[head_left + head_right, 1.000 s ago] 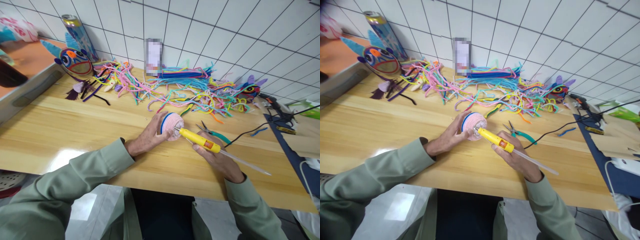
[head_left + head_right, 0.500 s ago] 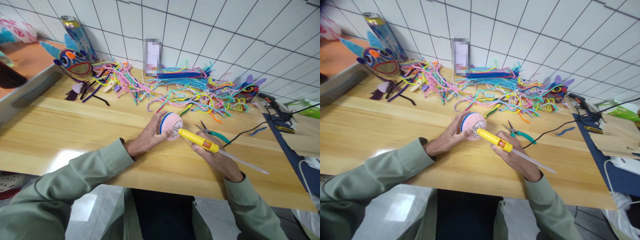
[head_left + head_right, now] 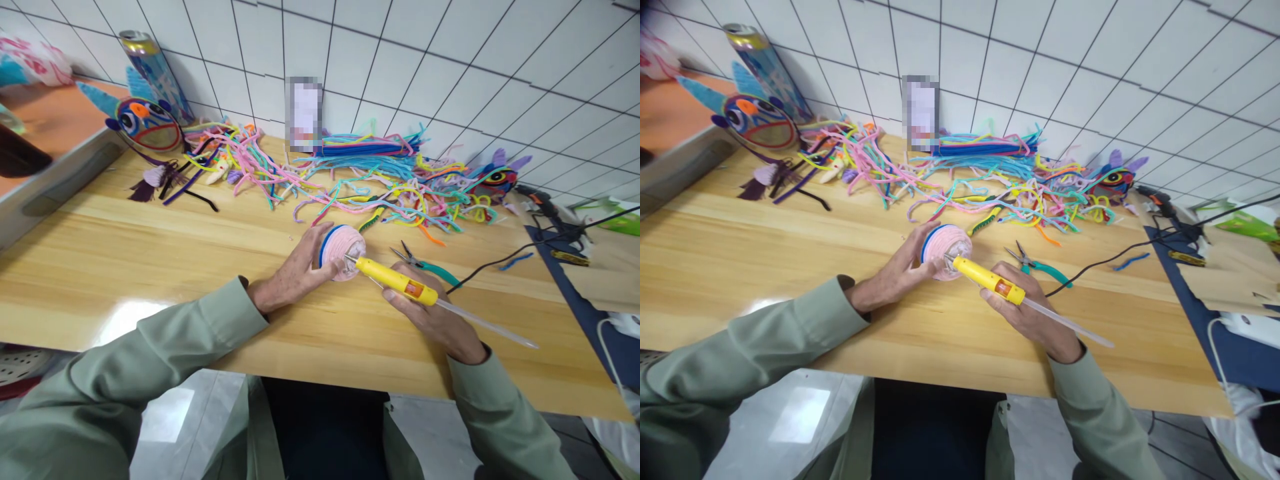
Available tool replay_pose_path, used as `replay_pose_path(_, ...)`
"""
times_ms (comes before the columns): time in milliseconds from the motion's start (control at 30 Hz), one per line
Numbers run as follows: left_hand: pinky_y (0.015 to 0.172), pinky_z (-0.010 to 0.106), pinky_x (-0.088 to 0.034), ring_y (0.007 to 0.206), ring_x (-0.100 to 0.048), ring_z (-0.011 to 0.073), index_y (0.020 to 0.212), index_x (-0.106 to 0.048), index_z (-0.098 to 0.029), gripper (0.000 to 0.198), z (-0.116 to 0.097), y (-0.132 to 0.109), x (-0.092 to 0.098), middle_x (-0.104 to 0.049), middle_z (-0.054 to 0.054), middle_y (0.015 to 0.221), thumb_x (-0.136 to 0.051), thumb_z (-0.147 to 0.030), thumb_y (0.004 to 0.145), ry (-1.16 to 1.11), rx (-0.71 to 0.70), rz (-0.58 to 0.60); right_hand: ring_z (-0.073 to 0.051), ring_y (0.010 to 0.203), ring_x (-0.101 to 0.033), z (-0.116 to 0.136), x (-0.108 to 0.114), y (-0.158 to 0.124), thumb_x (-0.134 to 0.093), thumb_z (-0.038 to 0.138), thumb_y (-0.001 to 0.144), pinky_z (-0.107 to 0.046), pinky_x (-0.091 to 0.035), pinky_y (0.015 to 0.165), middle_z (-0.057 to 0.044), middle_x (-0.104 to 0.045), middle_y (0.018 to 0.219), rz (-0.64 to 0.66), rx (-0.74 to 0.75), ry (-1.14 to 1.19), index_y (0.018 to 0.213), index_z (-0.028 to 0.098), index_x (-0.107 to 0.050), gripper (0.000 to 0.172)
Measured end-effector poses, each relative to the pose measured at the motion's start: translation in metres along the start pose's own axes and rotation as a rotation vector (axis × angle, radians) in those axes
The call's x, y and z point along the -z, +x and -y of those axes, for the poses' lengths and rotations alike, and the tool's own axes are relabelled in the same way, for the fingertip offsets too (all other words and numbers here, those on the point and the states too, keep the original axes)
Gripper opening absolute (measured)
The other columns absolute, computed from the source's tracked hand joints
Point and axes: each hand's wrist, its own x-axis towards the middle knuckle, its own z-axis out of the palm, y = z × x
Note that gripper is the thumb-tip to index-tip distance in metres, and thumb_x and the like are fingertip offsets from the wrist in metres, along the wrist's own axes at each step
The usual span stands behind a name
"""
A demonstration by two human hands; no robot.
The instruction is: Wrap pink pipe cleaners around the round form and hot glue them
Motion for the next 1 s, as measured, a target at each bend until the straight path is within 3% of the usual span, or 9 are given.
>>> replay_pose_path(700, 0.135, 0.061, -0.039, 0.157, -0.05, 0.0377, 0.164, -0.04, -0.019, 0.073, -0.0008, 0.0, -0.0002, -0.047, 0.022, 0.169, -0.065, -0.056, 0.105, 0.013, -0.007, 0.005, -0.018, 0.071, -0.056, 0.0022, -0.0003, -0.0002, -0.062, 0.03, 0.107, -0.035, -0.044, 0.067, 0.003, -0.057, 0.081, -0.001, -0.022, -0.015, 0.089, 0.027, -0.056, 0.019)
replay_pose_path(1000, 0.136, 0.06, -0.04, 0.157, -0.052, 0.0377, 0.164, -0.042, -0.019, 0.079, 0.0007, 0.0009, -0.001, -0.05, 0.022, 0.167, -0.066, -0.063, 0.103, -0.011, 0.011, -0.007, -0.019, 0.068, -0.053, 0.0018, -0.002, -0.0006, -0.061, 0.034, 0.107, -0.037, -0.046, 0.066, 0.003, -0.056, 0.079, -0.019, -0.048, 0.002, 0.087, 0.029, -0.054, 0.021)
